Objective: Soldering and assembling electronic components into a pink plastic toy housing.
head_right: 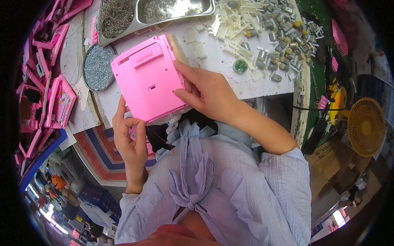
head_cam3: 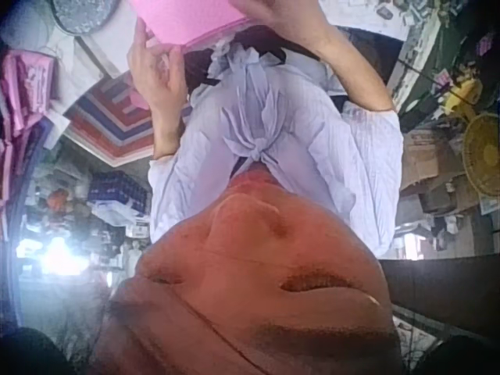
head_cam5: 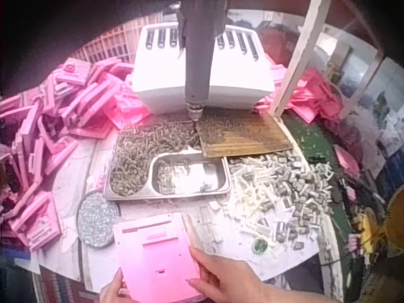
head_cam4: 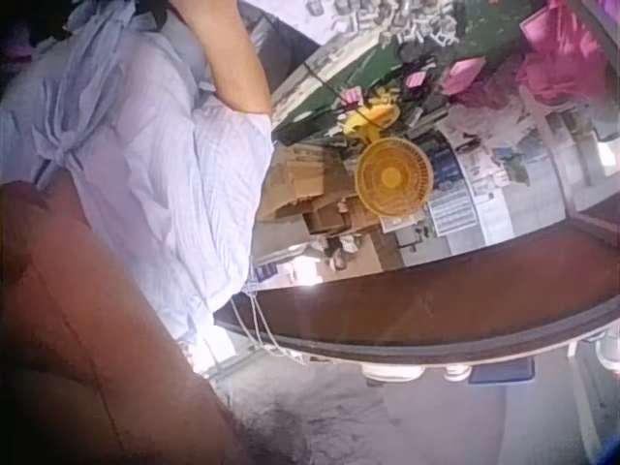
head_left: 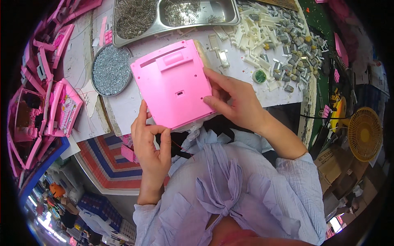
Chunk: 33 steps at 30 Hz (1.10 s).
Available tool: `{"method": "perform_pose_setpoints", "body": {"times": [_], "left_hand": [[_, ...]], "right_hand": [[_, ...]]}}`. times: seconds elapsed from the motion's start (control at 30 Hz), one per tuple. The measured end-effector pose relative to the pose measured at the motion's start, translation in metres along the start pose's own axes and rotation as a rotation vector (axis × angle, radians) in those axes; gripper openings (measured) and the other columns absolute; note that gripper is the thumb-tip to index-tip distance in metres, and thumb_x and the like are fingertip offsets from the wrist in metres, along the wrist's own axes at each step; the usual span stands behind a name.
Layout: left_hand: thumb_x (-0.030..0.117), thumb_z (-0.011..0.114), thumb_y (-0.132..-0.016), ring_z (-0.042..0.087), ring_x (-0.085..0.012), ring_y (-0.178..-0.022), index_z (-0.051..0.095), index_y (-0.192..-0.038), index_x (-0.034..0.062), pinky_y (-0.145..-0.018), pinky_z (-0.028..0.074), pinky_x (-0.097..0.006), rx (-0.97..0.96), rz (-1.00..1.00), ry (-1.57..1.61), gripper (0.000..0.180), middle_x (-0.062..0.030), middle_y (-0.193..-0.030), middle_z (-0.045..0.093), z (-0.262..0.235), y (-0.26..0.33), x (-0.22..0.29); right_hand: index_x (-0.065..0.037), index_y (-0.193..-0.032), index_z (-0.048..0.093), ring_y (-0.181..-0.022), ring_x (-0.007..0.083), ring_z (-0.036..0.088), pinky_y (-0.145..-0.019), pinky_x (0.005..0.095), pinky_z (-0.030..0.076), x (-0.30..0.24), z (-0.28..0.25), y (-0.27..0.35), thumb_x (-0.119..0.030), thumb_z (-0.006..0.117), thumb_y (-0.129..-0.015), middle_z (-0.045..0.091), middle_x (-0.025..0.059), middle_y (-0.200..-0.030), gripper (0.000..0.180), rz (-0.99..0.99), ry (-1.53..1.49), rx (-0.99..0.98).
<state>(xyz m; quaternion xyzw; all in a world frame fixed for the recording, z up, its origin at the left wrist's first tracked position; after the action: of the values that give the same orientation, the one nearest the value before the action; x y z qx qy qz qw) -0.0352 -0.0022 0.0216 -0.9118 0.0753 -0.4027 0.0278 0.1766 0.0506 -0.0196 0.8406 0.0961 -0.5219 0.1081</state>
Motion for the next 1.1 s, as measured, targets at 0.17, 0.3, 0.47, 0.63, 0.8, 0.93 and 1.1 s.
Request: {"method": "perform_pose_setpoints", "body": {"times": [0.17,0.3,0.47,0.63,0.8,0.93,1.1], "left_hand": [[0.007,0.070,-0.092,0.056,-0.0398,-0.125,0.059,-0.092,0.0016,-0.106,0.042,-0.046,-0.011,-0.016,-0.026,0.012,-0.0290,-0.150,0.050,0.005,0.008,-0.010],[0.005,0.070,-0.090,0.052,-0.0422,-0.135,0.058,-0.092,0.0008,-0.110,0.040,-0.050,0.029,0.161,-0.124,0.013,-0.0269,-0.149,0.052,0.002,0.000,0.010],[-0.001,0.069,-0.088,0.056,-0.0405,-0.133,0.059,-0.091,0.0004,-0.108,0.045,-0.049,-0.168,0.247,-0.240,0.011,-0.0233,-0.138,0.062,0.015,-0.017,0.015],[-0.001,0.069,-0.088,0.058,-0.0406,-0.131,0.058,-0.092,-0.0004,-0.107,0.048,-0.048,-0.155,0.224,-0.149,0.012,-0.0227,-0.135,0.064,0.009,-0.015,0.009],[-0.001,0.067,-0.091,0.059,-0.0389,-0.132,0.061,-0.096,-0.0001,-0.107,0.047,-0.045,-0.157,0.269,-0.070,0.008,-0.0212,-0.132,0.067,0.003,-0.017,0.001],[0.005,0.061,-0.098,0.065,-0.0293,-0.122,0.065,-0.110,-0.0011,-0.107,0.046,-0.040,-0.279,0.050,0.354,0.014,-0.0176,-0.127,0.070,-0.014,-0.038,-0.033],[0.007,0.063,-0.096,0.069,-0.0319,-0.108,0.067,-0.111,0.0020,-0.108,0.048,-0.043,-0.187,0.333,0.132,0.016,-0.0123,-0.124,0.071,-0.002,-0.049,0.001]], "right_hand": [[-0.008,-0.150,0.051,-0.068,0.0255,0.063,-0.065,0.0356,0.053,-0.021,0.003,-0.005,-0.019,0.075,-0.091,0.063,0.0109,-0.085,0.064,-0.202,0.191,-0.038],[-0.010,-0.145,0.054,-0.072,0.0310,0.066,-0.062,0.0400,0.054,-0.029,0.009,-0.009,-0.020,0.074,-0.091,0.066,0.0114,-0.089,0.058,-0.255,0.433,-0.135],[-0.009,-0.134,0.063,-0.069,0.0301,0.067,-0.058,0.0417,0.052,-0.035,0.019,-0.022,-0.025,0.072,-0.092,0.067,0.0083,-0.081,0.046,-0.253,0.622,-0.244],[-0.009,-0.127,0.068,-0.064,0.0295,0.067,-0.056,0.0418,0.052,-0.048,0.015,-0.028,-0.029,0.073,-0.091,0.067,0.0074,-0.073,0.042,-0.328,0.733,-0.264],[-0.005,-0.119,0.066,-0.063,0.0306,0.068,-0.055,0.0426,0.053,-0.057,0.026,-0.034,-0.030,0.072,-0.089,0.067,0.0093,-0.071,0.039,-0.343,0.820,-0.343],[-0.001,-0.092,0.060,-0.061,0.0349,0.068,-0.053,0.0456,0.052,-0.071,0.031,-0.037,-0.027,0.068,-0.090,0.065,0.0137,-0.064,0.027,-0.401,0.889,-0.364],[-0.003,-0.088,0.061,-0.063,0.0359,0.068,-0.055,0.0475,0.052,-0.073,0.034,-0.040,-0.022,0.068,-0.088,0.065,0.0149,-0.065,0.020,-0.384,0.907,-0.374]]}}
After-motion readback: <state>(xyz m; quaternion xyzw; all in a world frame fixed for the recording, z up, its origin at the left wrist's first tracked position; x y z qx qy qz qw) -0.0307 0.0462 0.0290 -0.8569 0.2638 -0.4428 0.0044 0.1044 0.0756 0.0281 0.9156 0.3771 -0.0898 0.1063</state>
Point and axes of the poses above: each hand's wrist, its own y-axis away from the middle knuckle, its own z-axis out of the palm, x = y × z, the point moved 10 cm from there along -y, towards the middle knuckle
